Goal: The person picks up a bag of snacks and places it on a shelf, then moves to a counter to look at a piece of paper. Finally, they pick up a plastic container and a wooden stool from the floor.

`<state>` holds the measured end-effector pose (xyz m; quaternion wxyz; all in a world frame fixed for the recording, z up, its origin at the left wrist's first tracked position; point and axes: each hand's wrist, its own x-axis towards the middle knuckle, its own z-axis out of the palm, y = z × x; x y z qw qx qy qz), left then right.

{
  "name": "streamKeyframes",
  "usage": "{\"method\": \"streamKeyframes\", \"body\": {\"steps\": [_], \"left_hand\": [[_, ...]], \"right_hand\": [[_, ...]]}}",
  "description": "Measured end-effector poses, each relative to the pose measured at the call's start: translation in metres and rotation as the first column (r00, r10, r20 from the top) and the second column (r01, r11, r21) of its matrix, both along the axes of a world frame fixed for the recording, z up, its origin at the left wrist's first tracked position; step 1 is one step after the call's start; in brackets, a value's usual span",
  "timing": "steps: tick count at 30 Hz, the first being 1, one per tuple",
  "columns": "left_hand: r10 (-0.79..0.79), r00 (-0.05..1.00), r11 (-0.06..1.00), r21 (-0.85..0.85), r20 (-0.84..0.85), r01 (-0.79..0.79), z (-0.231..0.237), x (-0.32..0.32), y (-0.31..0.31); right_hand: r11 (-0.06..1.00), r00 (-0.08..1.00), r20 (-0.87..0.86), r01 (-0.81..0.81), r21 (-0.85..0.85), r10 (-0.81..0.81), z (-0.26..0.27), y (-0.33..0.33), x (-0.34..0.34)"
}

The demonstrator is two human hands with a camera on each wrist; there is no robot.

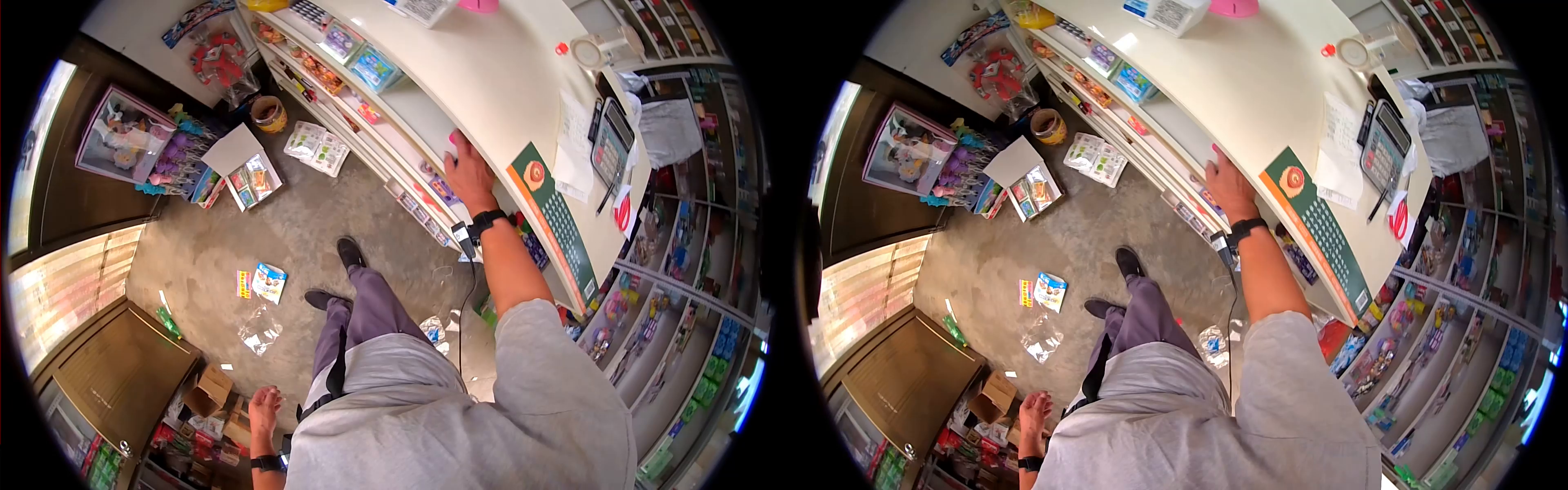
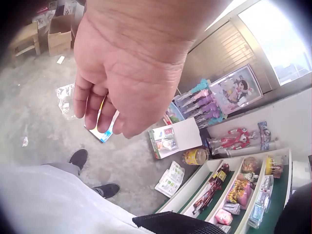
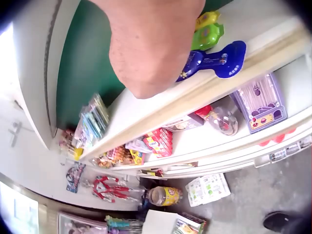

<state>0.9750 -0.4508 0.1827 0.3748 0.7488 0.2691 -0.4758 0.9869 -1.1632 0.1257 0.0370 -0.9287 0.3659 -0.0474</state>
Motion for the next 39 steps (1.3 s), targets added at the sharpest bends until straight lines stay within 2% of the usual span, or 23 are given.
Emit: {"method": "streamKeyframes", "body": {"steps": [2, 5, 6, 10, 13, 14, 17, 19, 21, 22, 27, 30, 33, 34, 37, 38, 39], "left_hand": [[-0.019, 1.0, 1.0, 0.001, -0.004, 0.019, 0.001, 0.002, 0.006], [-0.026, 1.0, 1.0, -0.009, -0.01, 0.026, -0.001, 0.003, 0.014], [-0.023, 1.0, 1.0, -0.015, -0.015, 0.023, -0.002, 0.002, 0.017], [0.01, 1.0, 0.998, -0.068, -0.026, -0.012, -0.005, -0.001, 0.023], [0.003, 1.0, 0.997, -0.073, -0.014, -0.004, -0.004, -0.006, 0.024], [-0.005, 1.0, 0.998, -0.068, -0.011, 0.005, -0.006, -0.008, 0.026], [-0.035, 0.999, 0.998, -0.043, -0.014, 0.034, -0.011, -0.014, 0.033], [-0.049, 0.999, 0.998, -0.035, -0.023, 0.049, -0.016, -0.017, 0.037], [-0.056, 0.998, 0.998, -0.031, -0.036, 0.055, -0.021, -0.018, 0.039], [-0.062, 0.997, 0.998, -0.036, -0.034, 0.061, -0.022, -0.019, 0.039], [-0.107, 0.994, 0.993, -0.048, -0.028, 0.105, -0.026, -0.016, 0.044], [-0.127, 0.992, 0.99, -0.06, -0.007, 0.126, -0.023, -0.012, 0.045], [-0.115, 0.993, 0.991, -0.062, -0.002, 0.115, -0.026, -0.011, 0.054], [-0.106, 0.994, 0.992, -0.069, -0.003, 0.105, -0.026, -0.011, 0.057], [-0.075, 0.997, 0.994, -0.08, -0.013, 0.073, -0.027, -0.013, 0.062], [-0.066, 0.998, 0.995, -0.078, -0.018, 0.065, -0.028, -0.015, 0.064], [-0.059, 0.998, 0.995, -0.077, -0.022, 0.057, -0.03, -0.017, 0.064]], "right_hand": [[0.993, 0.995, 0.001, -0.096, -0.071, 0.096, -0.009, -0.001, -0.007], [0.999, 0.997, -0.063, 0.031, -0.013, -0.032, -0.019, -0.013, -0.023], [0.989, 0.982, -0.146, 0.127, 0.074, -0.115, -0.011, -0.01, -0.029], [0.976, 0.972, -0.16, 0.149, -0.161, -0.175, -0.05, -0.022, -0.087], [0.958, 0.927, -0.242, 0.274, -0.085, -0.286, -0.001, -0.001, -0.095], [0.954, 0.943, -0.151, 0.288, -0.08, -0.297, -0.003, 0.002, -0.104], [0.959, 0.999, 0.045, 0.03, -0.283, -0.018, 0.025, 0.044, -0.119], [0.971, 0.998, 0.034, -0.051, -0.234, 0.061, 0.025, 0.073, -0.139], [0.997, 0.994, 0.1, -0.026, -0.071, 0.033, 0.017, 0.098, -0.158], [0.999, 0.997, 0.075, -0.013, -0.037, 0.016, 0.015, 0.105, -0.164], [0.998, 0.996, 0.079, 0.034, -0.044, -0.031, 0.013, 0.093, -0.166], [0.997, 0.996, -0.065, 0.055, -0.048, -0.058, 0.011, 0.077, -0.157], [0.992, 0.985, -0.121, 0.12, -0.037, -0.124, 0.002, 0.065, -0.158], [0.992, 0.99, -0.082, 0.106, -0.073, -0.112, -0.004, 0.062, -0.163], [0.969, 0.972, 0.044, 0.235, -0.072, -0.232, -0.003, 0.062, -0.171], [0.943, 0.943, 0.087, 0.327, -0.06, -0.321, -0.004, 0.063, -0.173], [0.851, 0.831, 0.221, 0.451, 0.269, -0.51, -0.012, 0.058, -0.177]]}}
